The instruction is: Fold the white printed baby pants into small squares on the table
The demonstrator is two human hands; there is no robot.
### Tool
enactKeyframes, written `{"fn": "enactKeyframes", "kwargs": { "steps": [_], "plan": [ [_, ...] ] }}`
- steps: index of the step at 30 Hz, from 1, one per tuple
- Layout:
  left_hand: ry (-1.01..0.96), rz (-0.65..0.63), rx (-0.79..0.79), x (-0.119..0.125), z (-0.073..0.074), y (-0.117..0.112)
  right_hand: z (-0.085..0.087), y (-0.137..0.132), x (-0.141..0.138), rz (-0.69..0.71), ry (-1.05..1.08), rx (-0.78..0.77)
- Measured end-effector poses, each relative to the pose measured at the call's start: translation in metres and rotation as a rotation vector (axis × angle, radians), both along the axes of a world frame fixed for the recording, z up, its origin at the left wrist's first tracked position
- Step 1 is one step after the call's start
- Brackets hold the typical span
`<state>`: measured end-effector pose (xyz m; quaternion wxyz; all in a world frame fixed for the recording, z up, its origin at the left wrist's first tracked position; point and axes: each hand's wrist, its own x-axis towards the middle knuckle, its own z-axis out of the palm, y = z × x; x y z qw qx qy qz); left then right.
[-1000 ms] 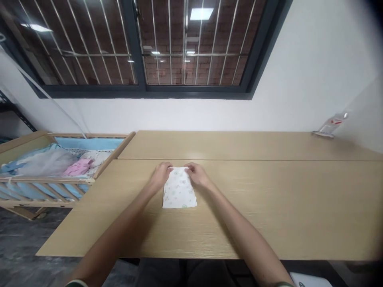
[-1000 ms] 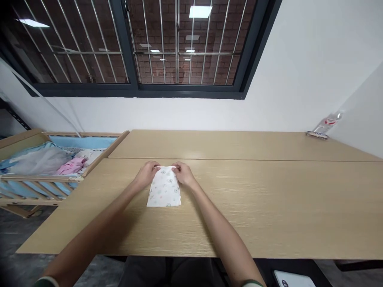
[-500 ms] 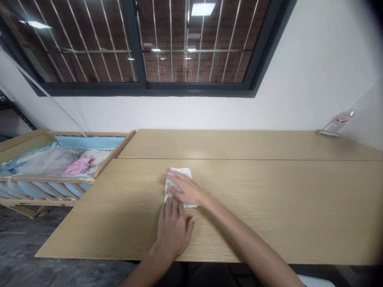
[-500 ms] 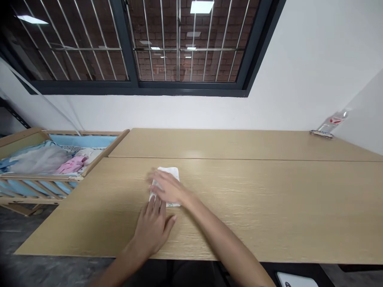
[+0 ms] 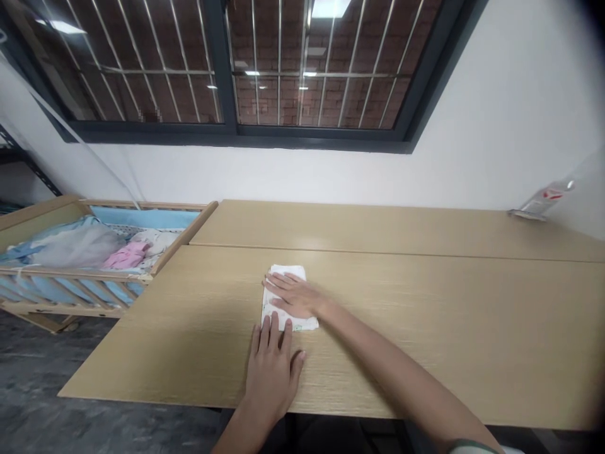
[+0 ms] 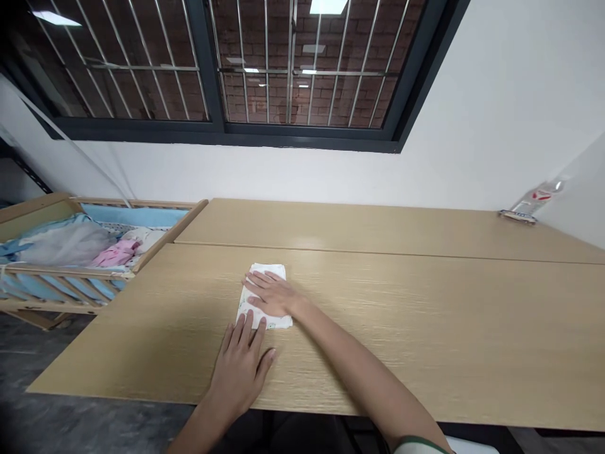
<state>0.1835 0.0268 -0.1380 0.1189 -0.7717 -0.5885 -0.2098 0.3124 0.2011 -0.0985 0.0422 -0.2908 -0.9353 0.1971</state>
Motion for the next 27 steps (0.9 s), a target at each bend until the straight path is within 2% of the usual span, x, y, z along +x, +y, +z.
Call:
{"fn": "enactKeyframes", "kwargs": {
  "steps": [4,7,11,16,17,19,21,23,25,27],
  "plan": [
    [0.014,0.0,-0.011,0.0,-0.001,0.001,0.001,0.024,0.003,-0.038,-0.014,0.028],
    [0.007,-0.003,-0.012,0.0,0.0,0.0,-0.001,0.031,0.004,-0.036,0.006,0.053],
    [0.002,-0.03,-0.024,-0.003,0.004,0.005,-0.006,0.027,0.007,-0.063,0.116,0.131],
    [-0.086,-0.121,-0.069,-0.029,0.007,0.027,0.0,0.013,0.019,-0.229,0.316,0.344],
    [-0.097,-0.16,-0.075,-0.036,0.007,0.031,0.005,0.01,0.024,-0.263,0.359,0.323],
    [-0.08,-0.236,-0.069,-0.048,0.009,0.04,0.017,0.001,0.035,-0.304,0.434,0.161],
    [-0.018,-0.282,-0.047,-0.055,0.014,0.047,0.031,-0.008,0.046,-0.275,0.47,-0.073],
    [0.056,-0.313,-0.054,-0.058,0.021,0.053,0.041,-0.016,0.057,-0.193,0.431,-0.24],
    [0.084,-0.33,-0.098,-0.059,0.031,0.062,0.046,-0.022,0.065,-0.112,0.334,-0.285],
    [0.042,-0.334,-0.165,-0.06,0.043,0.076,0.045,-0.025,0.07,-0.063,0.236,-0.26]
  ]
}}
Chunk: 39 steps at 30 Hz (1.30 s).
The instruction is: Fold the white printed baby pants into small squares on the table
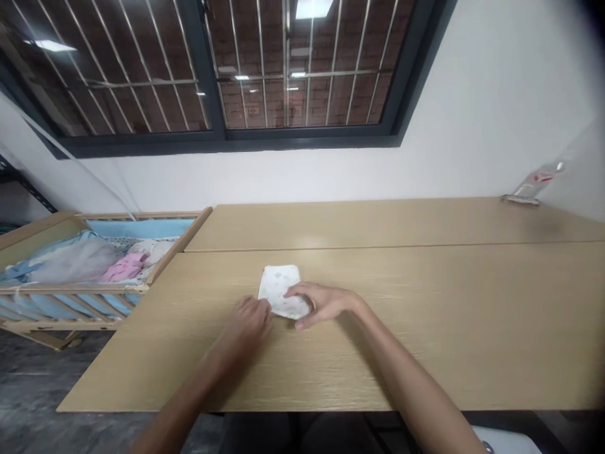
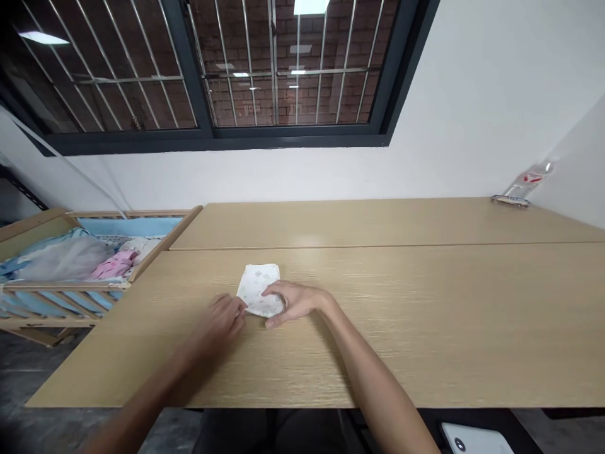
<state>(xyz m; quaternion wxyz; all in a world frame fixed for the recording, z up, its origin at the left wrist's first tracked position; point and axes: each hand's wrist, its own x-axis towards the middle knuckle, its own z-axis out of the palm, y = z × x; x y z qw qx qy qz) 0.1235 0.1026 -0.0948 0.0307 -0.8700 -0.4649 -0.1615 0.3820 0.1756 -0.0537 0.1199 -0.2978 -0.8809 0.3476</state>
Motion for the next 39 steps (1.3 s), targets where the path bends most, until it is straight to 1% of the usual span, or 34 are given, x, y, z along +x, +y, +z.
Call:
{"fn": "enactKeyframes", "kwargs": {
  "steps": [3,6,8,11,12,14,16,18,20,22,25,27,30,32,34,36,37,39],
  "plan": [
    [-0.101,0.027,-0.158,-0.003,0.021,0.026,-0.008,0.0,0.002,-0.001,-0.03,0.036],
    [-0.218,0.018,-0.375,-0.009,0.041,0.052,-0.013,0.005,0.0,-0.075,0.043,-0.04],
    [-0.325,-0.033,-0.536,-0.013,0.051,0.065,-0.014,0.008,-0.001,-0.138,0.116,-0.084],
    [-0.442,-0.109,-0.725,-0.021,0.056,0.076,-0.015,0.011,-0.003,-0.198,0.202,-0.085],
    [-0.446,-0.115,-0.759,-0.023,0.055,0.078,-0.015,0.012,-0.004,-0.21,0.222,-0.08],
    [-0.429,-0.101,-0.776,-0.028,0.049,0.08,-0.018,0.013,-0.005,-0.238,0.263,-0.063],
    [-0.449,-0.069,-0.754,-0.029,0.04,0.082,-0.023,0.015,-0.007,-0.301,0.284,-0.027],
    [-0.55,-0.043,-0.718,-0.027,0.03,0.084,-0.031,0.018,-0.009,-0.41,0.265,0.02],
    [-0.648,-0.014,-0.657,-0.023,0.018,0.087,-0.04,0.022,-0.013,-0.527,0.246,0.062],
    [-0.68,0.044,-0.58,-0.018,0.008,0.09,-0.049,0.027,-0.018,-0.61,0.273,0.097],
    [-0.639,0.187,-0.459,-0.012,-0.006,0.097,-0.063,0.033,-0.025,-0.686,0.335,0.145],
    [-0.6,0.266,-0.398,-0.01,-0.013,0.1,-0.071,0.037,-0.029,-0.746,0.337,0.168],
    [-0.529,0.338,-0.326,-0.009,-0.021,0.103,-0.079,0.043,-0.031,-0.831,0.336,0.187],
    [-0.487,0.364,-0.287,-0.008,-0.025,0.102,-0.081,0.044,-0.031,-0.861,0.326,0.196],
    [-0.458,0.385,-0.244,-0.005,-0.026,0.099,-0.079,0.042,-0.031,-0.888,0.3,0.229],
    [-0.451,0.402,-0.142,0.001,-0.026,0.094,-0.071,0.036,-0.032,-0.888,0.256,0.344],
    [-0.457,0.397,-0.059,0.005,-0.025,0.091,-0.066,0.033,-0.033,-0.858,0.229,0.426],
    [-0.455,0.313,0.113,0.015,-0.024,0.086,-0.058,0.025,-0.037,-0.723,0.167,0.58]
  ]
}}
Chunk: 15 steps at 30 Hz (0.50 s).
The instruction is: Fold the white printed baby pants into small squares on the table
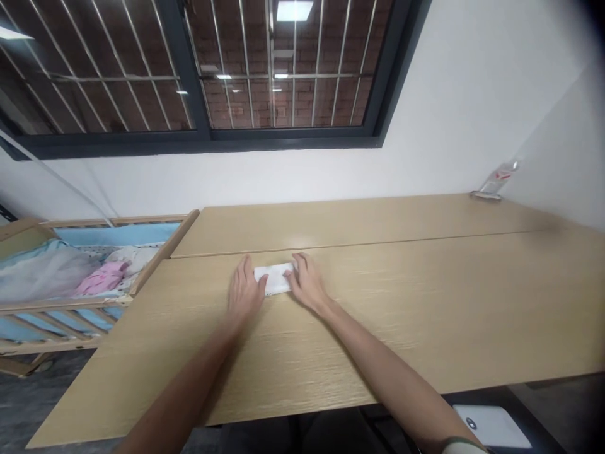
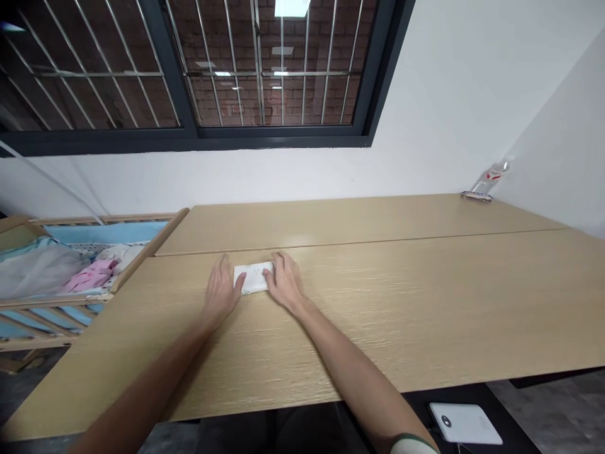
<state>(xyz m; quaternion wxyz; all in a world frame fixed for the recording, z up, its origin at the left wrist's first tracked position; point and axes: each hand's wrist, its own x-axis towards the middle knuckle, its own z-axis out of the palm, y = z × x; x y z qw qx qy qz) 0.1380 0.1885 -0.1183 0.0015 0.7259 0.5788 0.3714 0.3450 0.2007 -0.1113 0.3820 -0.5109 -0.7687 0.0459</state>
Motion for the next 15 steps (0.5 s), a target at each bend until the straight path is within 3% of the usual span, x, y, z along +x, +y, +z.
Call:
{"fn": "enactKeyframes", "kwargs": {
  "steps": [2,4,6,10,15],
  "plan": [
    [0.071,-0.13,0.106,0.009,-0.001,-0.005,0.004,-0.005,-0.006,0.132,-0.135,0.049],
    [0.164,-0.265,0.08,0.017,-0.005,-0.008,0.003,-0.007,-0.013,0.234,-0.244,0.036],
    [0.231,-0.313,0.005,0.023,-0.013,-0.009,-0.003,-0.007,-0.018,0.29,-0.326,-0.004],
    [0.27,-0.258,-0.089,0.027,-0.028,-0.009,-0.011,-0.006,-0.019,0.291,-0.373,-0.078],
    [0.278,-0.191,-0.121,0.025,-0.033,-0.009,-0.01,-0.004,-0.018,0.26,-0.4,-0.133]
  ]
}}
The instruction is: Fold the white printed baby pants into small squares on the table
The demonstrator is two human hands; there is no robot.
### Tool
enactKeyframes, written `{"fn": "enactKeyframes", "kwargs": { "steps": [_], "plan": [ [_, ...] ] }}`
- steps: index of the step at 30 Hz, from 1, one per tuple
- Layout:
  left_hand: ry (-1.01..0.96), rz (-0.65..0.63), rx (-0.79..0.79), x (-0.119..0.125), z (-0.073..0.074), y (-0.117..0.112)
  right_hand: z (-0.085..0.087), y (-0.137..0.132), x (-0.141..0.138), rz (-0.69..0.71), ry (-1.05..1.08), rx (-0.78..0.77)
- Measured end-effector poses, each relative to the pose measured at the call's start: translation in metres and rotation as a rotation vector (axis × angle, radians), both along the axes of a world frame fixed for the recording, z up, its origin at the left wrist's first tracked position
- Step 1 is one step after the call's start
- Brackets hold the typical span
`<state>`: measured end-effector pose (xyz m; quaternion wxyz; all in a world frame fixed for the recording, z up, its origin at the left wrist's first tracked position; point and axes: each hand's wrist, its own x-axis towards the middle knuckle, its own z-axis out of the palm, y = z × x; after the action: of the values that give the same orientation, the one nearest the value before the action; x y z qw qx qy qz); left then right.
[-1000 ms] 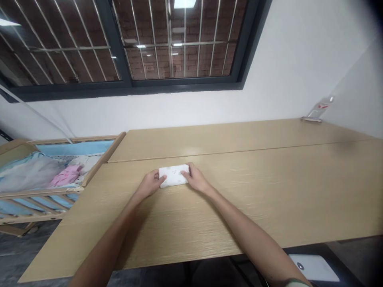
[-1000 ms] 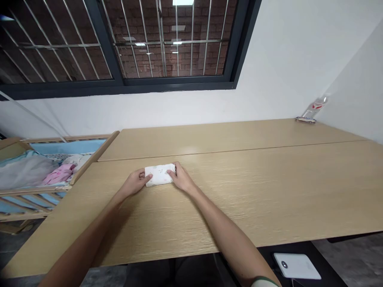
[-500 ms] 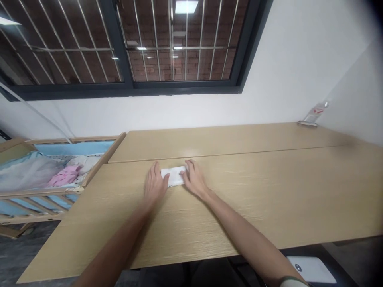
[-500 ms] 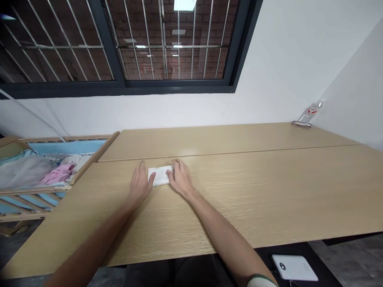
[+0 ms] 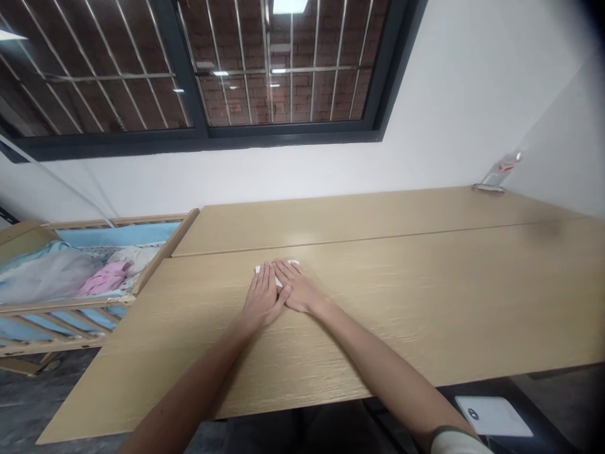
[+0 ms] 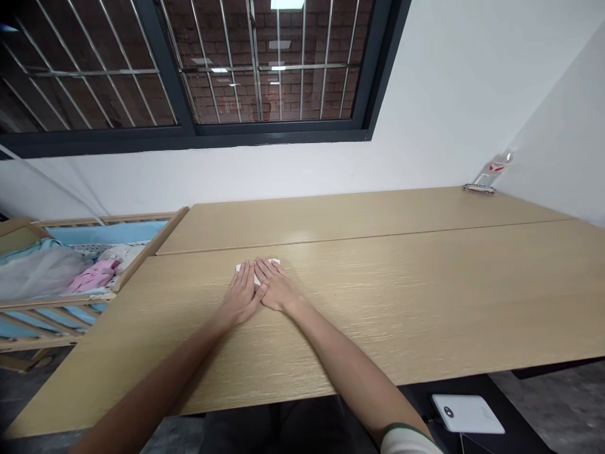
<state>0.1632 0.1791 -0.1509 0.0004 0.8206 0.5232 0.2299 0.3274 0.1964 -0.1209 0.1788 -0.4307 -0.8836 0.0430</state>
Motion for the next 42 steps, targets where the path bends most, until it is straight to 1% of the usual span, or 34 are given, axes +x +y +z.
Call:
{"fn": "enactKeyframes", "kwargs": {
  "steps": [5,13,18,21,25,29,32,35,37,39,40,42],
  "plan": [
    [0.02,0.046,0.001,-0.003,-0.003,0.0,0.002,0.001,0.005,-0.019,-0.04,-0.049],
    [0.025,0.074,0.05,-0.001,-0.008,0.0,0.005,-0.002,0.028,-0.046,0.001,-0.134],
    [0.024,0.029,0.043,-0.008,-0.001,0.003,0.006,0.001,0.035,-0.033,0.023,-0.199],
    [0.007,0.003,-0.018,-0.014,0.006,0.008,0.009,0.004,0.035,-0.016,0.052,-0.24],
    [0.001,-0.015,-0.084,-0.02,0.013,0.013,0.012,0.009,0.035,-0.028,0.072,-0.272],
    [0.009,-0.022,-0.062,-0.023,0.015,0.015,0.006,0.012,0.035,-0.031,0.129,-0.222],
    [-0.01,-0.027,-0.034,-0.025,0.017,0.016,0.0,0.013,0.034,-0.012,0.2,-0.108],
    [-0.021,-0.041,0.0,-0.026,0.023,0.017,0.002,0.013,0.033,0.028,0.273,-0.009],
    [-0.101,-0.034,0.037,-0.027,0.03,0.016,0.007,0.012,0.033,0.017,0.344,0.036],
    [-0.258,-0.007,0.039,-0.028,0.038,0.014,0.014,0.012,0.034,-0.034,0.456,0.039],
    [-0.336,0.007,0.025,-0.028,0.042,0.013,0.017,0.011,0.034,-0.061,0.529,0.001],
    [-0.443,0.027,-0.025,-0.027,0.048,0.008,0.021,0.01,0.034,-0.082,0.697,-0.159]
  ]
}}
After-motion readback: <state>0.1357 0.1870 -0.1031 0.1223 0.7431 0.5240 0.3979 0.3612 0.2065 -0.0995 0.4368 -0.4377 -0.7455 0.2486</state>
